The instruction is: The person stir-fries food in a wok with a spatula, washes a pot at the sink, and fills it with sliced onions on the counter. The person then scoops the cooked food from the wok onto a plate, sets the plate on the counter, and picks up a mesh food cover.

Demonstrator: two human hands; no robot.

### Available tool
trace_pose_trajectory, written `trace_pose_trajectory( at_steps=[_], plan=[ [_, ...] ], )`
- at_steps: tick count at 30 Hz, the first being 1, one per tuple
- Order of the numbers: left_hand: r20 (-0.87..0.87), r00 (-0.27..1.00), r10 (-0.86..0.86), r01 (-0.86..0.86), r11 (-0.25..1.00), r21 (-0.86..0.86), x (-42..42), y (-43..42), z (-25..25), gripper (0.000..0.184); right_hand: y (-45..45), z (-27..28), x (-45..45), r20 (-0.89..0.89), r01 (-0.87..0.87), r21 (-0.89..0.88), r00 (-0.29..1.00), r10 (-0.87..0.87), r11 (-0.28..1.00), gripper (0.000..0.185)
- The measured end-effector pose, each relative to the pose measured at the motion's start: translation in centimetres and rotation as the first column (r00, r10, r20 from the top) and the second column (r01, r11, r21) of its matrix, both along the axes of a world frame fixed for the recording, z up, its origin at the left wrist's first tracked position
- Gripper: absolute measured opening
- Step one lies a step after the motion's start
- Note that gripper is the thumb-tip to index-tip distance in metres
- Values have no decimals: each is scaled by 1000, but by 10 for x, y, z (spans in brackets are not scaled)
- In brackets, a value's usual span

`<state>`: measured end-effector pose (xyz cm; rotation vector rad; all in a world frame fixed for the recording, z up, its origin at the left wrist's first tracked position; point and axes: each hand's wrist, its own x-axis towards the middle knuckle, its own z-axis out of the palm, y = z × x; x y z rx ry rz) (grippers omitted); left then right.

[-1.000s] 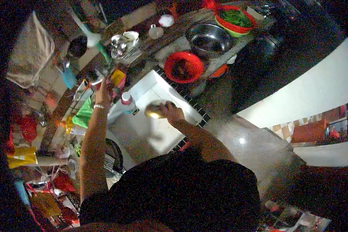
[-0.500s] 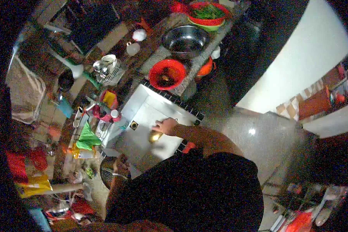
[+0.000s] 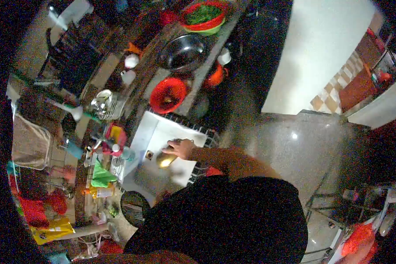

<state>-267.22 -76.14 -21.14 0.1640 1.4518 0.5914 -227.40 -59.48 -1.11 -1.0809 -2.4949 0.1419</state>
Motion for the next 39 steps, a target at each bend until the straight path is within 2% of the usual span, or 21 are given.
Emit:
trace_pose_trajectory(
  at_steps=[1, 3, 5, 7, 8, 9, 10, 11, 12, 13, 14, 15, 17, 19, 21, 23, 26, 28, 30, 34, 39],
  plan=[
    [8, 1000, -11, 11, 1000, 2, 19, 2, -10, 48, -2, 2, 11, -103, 101, 13, 990, -99, 995, 59],
    [-67, 990, -123, 124, 992, -2, 65, 9, 10, 48, -15, 34, 59, -242, 194, -293, 932, -269, 936, 44],
    [-118, 965, -233, 236, 972, 9, 121, 13, 35, 47, -37, 30, 126, -404, 215, -387, 835, -375, 897, 55],
    [-144, 936, -321, 327, 945, 20, 182, 16, 49, 46, -73, 17, 221, -564, 25, -654, 651, -509, 756, 62],
    [-150, 921, -360, 367, 930, 22, 213, 17, 50, 46, -83, -35, 265, -874, -349, -481, 260, -410, 804, 62],
    [-156, 906, -394, 402, 915, 22, 245, 16, 50, 46, -126, -22, 329, -717, -419, -683, 226, -659, 599, 61],
    [-161, 888, -430, 439, 898, 22, 275, 16, 49, 45, -178, -22, 390, -650, -475, -683, 48, -759, 555, 62],
    [-166, 868, -467, 477, 879, 19, 306, 16, 48, 45, -214, -47, 443, -577, -258, -799, 76, -813, 543, 53],
    [-172, 844, -509, 519, 855, 17, 334, 19, 46, 45, -258, -77, 489, -335, 305, -856, 289, -897, 418, 44],
    [-175, 815, -552, 562, 827, 11, 365, 24, 45, 44, -309, -94, 526, 140, 787, -593, 306, -942, 167, 36],
    [-178, 780, -600, 610, 792, 8, 396, 31, 41, 44, -355, -82, 550, 339, 924, -380, 105, -935, -34, 30],
    [-182, 745, -642, 653, 758, 0, 428, 41, 40, 44, -390, -65, 586, 607, 927, -374, 217, -765, -34, 29],
    [-185, 676, -714, 724, 690, -17, 493, 52, 38, 43, -455, -70, 639, 448, 744, -496, -221, -866, -447, 26],
    [-187, 601, -777, 787, 616, -29, 558, 63, 37, 42, -480, -89, 686, 332, 781, -450, -303, -893, -432, 29],
    [-187, 519, -834, 844, 535, -42, 621, 77, 30, 42, -478, -90, 728, 450, 908, -225, -226, -864, -354, 32],
    [-183, 431, -884, 894, 445, -44, 693, 90, 23, 41, -451, -61, 755, 280, 784, -393, -395, -875, -480, 36],
    [-173, 285, -943, 956, 293, -20, 818, 107, 3, 40, -423, -77, 830, 252, 841, -314, -374, -892, -441, 43],
    [-178, 179, -968, 984, 178, 22, 912, 117, -11, 40, -416, -53, 877, 180, 742, -416, -500, -847, -526, 44],
    [-192, 69, -979, 996, 57, 69, 1015, 124, -21, 39, -429, -53, 948, 202, 781, -354, -474, -857, -515, 48],
    [-233, -116, -966, 968, -162, 190, 1191, 108, -17, 38, -466, -48, 1049, 451, 499, -346, -654, -607, -794, 65],
    [-270, -178, -946, 936, -247, 250, 1336, 113, -4, 37, -439, -18, 1134, 418, 487, -386, -665, -619, -784, 60]
  ],
)
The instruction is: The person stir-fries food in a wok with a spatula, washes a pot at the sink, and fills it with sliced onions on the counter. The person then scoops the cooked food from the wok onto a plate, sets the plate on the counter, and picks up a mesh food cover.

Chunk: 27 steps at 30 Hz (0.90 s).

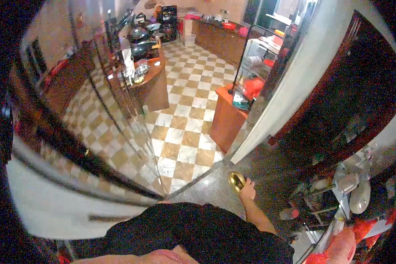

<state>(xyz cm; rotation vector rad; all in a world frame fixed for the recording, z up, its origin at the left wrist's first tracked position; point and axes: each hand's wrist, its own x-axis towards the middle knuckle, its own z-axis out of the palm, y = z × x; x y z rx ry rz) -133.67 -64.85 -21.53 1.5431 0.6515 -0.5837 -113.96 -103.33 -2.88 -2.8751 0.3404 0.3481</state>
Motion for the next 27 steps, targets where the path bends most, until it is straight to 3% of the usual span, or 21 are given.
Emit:
trace_pose_trajectory(
  at_steps=[3, 5, 8, 9, 10, 11, 12, 13, 15, 18, 19, 20, 21, 23, 25, 26, 27],
  plan=[
    [11, 998, 55, -55, 998, 29, 70, 26, 2, 36, 43, -19, 81, 121, -268, 126, 960, 254, 955, 56],
    [28, 990, 137, -138, 988, 65, 110, 42, -2, 36, 83, -25, 152, 176, -513, 170, 856, 487, 841, 57],
    [123, 954, 273, -289, 948, 136, 191, 59, 15, 35, 158, -14, 277, 289, -636, 352, 772, 566, 687, 59],
    [182, 938, 295, -326, 930, 169, 219, 66, 22, 35, 184, -18, 321, 336, -609, 483, 793, 509, 630, 56],
    [239, 920, 310, -358, 913, 194, 246, 71, 34, 35, 211, -16, 361, 117, -372, 688, 904, 410, 624, 53],
    [305, 921, 242, -327, 906, 270, 274, 76, 63, 32, 237, -16, 400, 25, -250, 812, 918, 397, 527, 51],
    [364, 883, 297, -384, 902, 198, 289, 82, 70, 30, 260, 67, 410, -163, -121, 820, 887, 431, 559, 48],
    [422, 836, 352, -437, 891, 122, 306, 91, 76, 28, 280, 22, 445, 188, -358, 799, 912, 363, 484, 48],
    [366, 834, 412, -482, 868, 122, 342, 114, 101, 25, 319, 64, 482, 322, -626, 403, 780, 537, 668, 52],
    [267, 856, 444, -489, 862, 133, 408, 172, 91, 21, 373, 30, 570, 306, -543, 531, 839, 450, 651, 56],
    [222, 877, 426, -460, 878, 134, 437, 194, 83, 19, 390, 20, 600, 311, -544, 532, 838, 448, 648, 56],
    [190, 888, 419, -446, 884, 137, 476, 208, 117, 21, 407, 29, 618, 343, -564, 484, 826, 448, 669, 55],
    [250, 880, 404, -442, 889, 118, 513, 232, 99, 24, 423, 31, 637, 368, -576, 436, 815, 447, 692, 54],
    [333, 912, 241, -289, 952, 103, 599, 272, 157, 25, 457, 2, 710, 353, -535, 526, 845, 402, 661, 51],
    [343, 930, 134, -190, 973, 135, 689, 309, 201, 26, 485, -13, 773, 203, -323, 686, 945, 254, 652, 59],
    [331, 942, 48, -105, 982, 157, 732, 323, 219, 27, 496, -56, 819, 106, -217, 738, 972, 208, 639, 58],
    [335, 942, -13, -38, 989, 143, 773, 333, 237, 28, 502, -38, 839, 100, -199, 733, 978, 185, 651, 58]
  ],
)
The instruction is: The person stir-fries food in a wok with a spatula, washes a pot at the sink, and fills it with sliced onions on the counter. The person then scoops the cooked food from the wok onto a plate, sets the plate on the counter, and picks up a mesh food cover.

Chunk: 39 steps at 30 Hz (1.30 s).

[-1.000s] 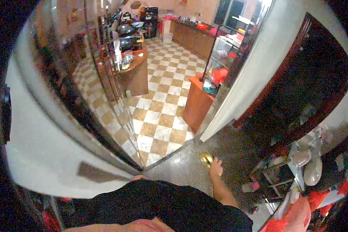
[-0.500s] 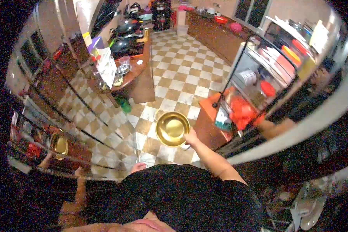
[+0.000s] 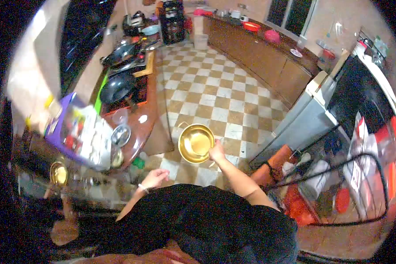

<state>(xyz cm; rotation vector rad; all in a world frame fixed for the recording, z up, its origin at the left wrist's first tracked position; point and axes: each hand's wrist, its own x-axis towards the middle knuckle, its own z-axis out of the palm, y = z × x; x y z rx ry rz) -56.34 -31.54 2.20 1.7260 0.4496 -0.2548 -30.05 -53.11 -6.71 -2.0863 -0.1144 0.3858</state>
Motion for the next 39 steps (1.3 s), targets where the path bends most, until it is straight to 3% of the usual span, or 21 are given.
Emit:
trace_pose_trajectory(
  at_steps=[2, 3, 5, 8, 11, 13, 14, 16, 17, 19, 21, 24, 26, 27, 30, 32, 35, 38, 39],
  plan=[
    [41, 997, -72, 73, 997, -18, 81, 15, 27, 30, 10, 65, 19, -157, -4, 70, 987, 15, 998, 56],
    [-4, 998, -64, 63, 996, -62, 122, 22, 25, 31, 12, 78, 34, -171, 1, 176, 985, 29, 984, 50],
    [-63, 996, -66, 51, 975, -215, 199, 33, 21, 34, 13, 99, 67, -255, 6, 218, 966, 51, 976, 48],
    [-148, 982, -117, 68, 952, -299, 306, 46, -2, 34, 27, 87, 140, -349, 30, 361, 931, 105, 932, 44],
    [-93, 982, -166, 128, 939, -319, 403, 67, -44, 30, 42, 75, 227, -367, 104, 347, 930, 33, 932, 47],
    [-12, 978, -209, 201, 951, -234, 473, 93, -98, 27, 60, 90, 293, -383, 24, 360, 915, 124, 933, 49],
    [-8, 967, -255, 248, 948, -201, 499, 106, -77, 27, 76, 91, 327, -350, 18, 324, 931, 102, 946, 52],
    [-106, 994, -27, 23, 999, -35, 557, 115, -79, 18, 95, 98, 395, -381, -93, 329, 897, 223, 940, 53],
    [-111, 993, -26, 23, 999, -29, 580, 129, -74, 17, 106, 92, 432, -448, -138, 260, 860, 246, 956, 52],
    [-129, 991, 25, -31, 999, -44, 622, 157, -39, 22, 136, 94, 500, -424, -215, 227, 857, 295, 950, 53],
    [-118, 974, 193, -210, 965, -156, 654, 186, -43, 22, 175, 120, 561, -354, -326, 175, 860, 368, 929, 59],
    [-161, 929, 333, -366, 887, -282, 697, 230, -31, 23, 232, 98, 660, -313, -157, 380, 906, 287, 911, 28],
    [-183, 839, 512, -542, 755, -370, 729, 264, -26, 27, 281, 88, 718, -295, -131, 385, 921, 256, 914, 13],
    [-238, 855, 460, -518, 759, -394, 743, 291, -35, 29, 307, 83, 739, -290, -120, 433, 920, 264, 893, 14],
    [-310, 759, 573, -651, 671, -354, 804, 354, -47, 22, 381, 69, 805, -338, -207, 405, 871, 356, 890, 19],
    [-279, 738, 614, -671, 622, -403, 836, 388, -47, 20, 424, 71, 844, -357, -274, 352, 845, 399, 895, 23],
    [-280, 701, 656, -712, 626, -317, 879, 434, -42, 23, 486, 79, 905, -322, -344, 301, 841, 434, 889, 22],
    [-223, 592, 775, -786, 493, -374, 910, 469, -43, 25, 541, 79, 967, -340, -355, 264, 836, 431, 897, 16],
    [-169, 608, 776, -779, 542, -314, 918, 483, -38, 26, 565, 71, 988, -347, -386, 217, 828, 440, 897, 15]
  ],
)
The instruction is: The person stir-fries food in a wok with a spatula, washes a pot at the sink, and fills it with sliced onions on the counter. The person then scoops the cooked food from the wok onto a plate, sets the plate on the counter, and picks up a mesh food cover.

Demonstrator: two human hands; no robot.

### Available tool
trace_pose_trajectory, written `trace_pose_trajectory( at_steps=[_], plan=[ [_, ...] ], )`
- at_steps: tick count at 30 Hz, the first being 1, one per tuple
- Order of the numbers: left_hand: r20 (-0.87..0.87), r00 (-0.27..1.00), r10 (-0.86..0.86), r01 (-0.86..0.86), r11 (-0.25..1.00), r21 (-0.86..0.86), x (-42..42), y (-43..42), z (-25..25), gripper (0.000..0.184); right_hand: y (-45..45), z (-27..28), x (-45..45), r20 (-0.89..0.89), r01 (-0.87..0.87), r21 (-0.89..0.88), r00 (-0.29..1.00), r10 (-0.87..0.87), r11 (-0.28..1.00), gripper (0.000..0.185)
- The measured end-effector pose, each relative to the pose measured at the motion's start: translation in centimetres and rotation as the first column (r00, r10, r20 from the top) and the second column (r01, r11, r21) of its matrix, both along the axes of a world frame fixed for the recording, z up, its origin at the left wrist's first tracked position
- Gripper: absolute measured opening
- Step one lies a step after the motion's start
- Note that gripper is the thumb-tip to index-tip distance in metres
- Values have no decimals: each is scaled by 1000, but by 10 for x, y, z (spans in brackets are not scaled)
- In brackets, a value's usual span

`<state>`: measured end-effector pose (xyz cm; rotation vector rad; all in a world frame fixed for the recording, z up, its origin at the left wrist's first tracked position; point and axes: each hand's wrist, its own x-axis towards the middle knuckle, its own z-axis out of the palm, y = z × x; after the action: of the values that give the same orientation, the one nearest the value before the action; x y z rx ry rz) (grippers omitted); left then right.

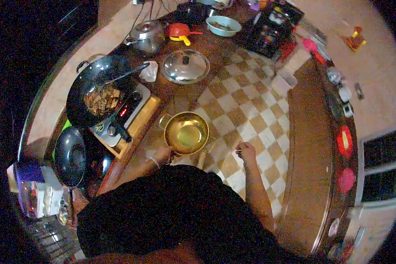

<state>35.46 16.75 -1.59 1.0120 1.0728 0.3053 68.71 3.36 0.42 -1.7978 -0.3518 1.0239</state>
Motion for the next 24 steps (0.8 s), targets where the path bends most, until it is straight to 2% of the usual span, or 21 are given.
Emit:
trace_pose_trajectory(
  at_steps=[2, 4, 5, 6, 7, 9, 10, 12, 15, 18, 19, 20, 22, 23, 24],
  plan=[
    [-105, 993, 52, -54, 999, -8, 24, 24, 22, 27, 57, -27, 44, 17, -68, -48, 997, 69, 997, 13],
    [-106, 989, 98, -100, 995, -16, 41, 50, 11, 26, 123, -53, 84, 87, -317, -23, 944, 317, 948, 11],
    [-107, 989, 107, -108, 994, -9, 45, 60, 4, 26, 159, -49, 90, 243, -471, 84, 864, 441, 878, 10],
    [-123, 985, 118, -117, 993, 18, 52, 69, -1, 25, 202, -70, 107, 219, -498, 4, 846, 485, 867, 14],
    [-139, 982, 130, -125, 991, 45, 59, 77, -6, 24, 240, -76, 114, 210, -538, 10, 825, 524, 843, 14],
    [-26, 916, 400, -401, 916, -20, 84, 84, 8, 22, 303, -75, 111, 607, -753, -4, 521, 599, 658, 28],
    [-9, 866, 499, -498, 862, -91, 95, 91, 7, 21, 326, -69, 104, 592, -786, -8, 494, 637, 618, 28],
    [-24, 861, 507, -508, 862, -5, 108, 105, 13, 21, 358, -21, 64, 335, -888, 41, 444, 831, 458, 32],
    [-62, 826, 560, -561, 828, 6, 120, 116, 29, 24, 405, -40, 35, 289, -951, 116, 308, 907, 286, 34],
    [-63, 812, 581, -582, 813, -5, 116, 135, 23, 24, 444, -62, 18, 364, -922, 130, 386, 848, 364, 40],
    [-93, 804, 587, -590, 807, -3, 110, 135, 12, 23, 462, -73, 17, 345, -941, 66, 333, 877, 331, 39],
    [-114, 796, 594, -598, 802, 7, 104, 139, 2, 21, 478, -103, 14, 363, -920, 96, 387, 848, 379, 36],
    [-119, 780, 614, -607, 789, 96, 103, 153, 12, 21, 490, -106, 10, 479, -874, 114, 465, 744, 472, 32],
    [-227, 781, 582, -568, 813, 131, 104, 159, 31, 22, 489, -83, 5, 573, -849, 109, 479, 665, 517, 30],
    [-233, 803, 549, -548, 833, 77, 103, 165, 35, 22, 497, -79, 6, 634, -848, 75, 447, 632, 524, 28]
  ],
)
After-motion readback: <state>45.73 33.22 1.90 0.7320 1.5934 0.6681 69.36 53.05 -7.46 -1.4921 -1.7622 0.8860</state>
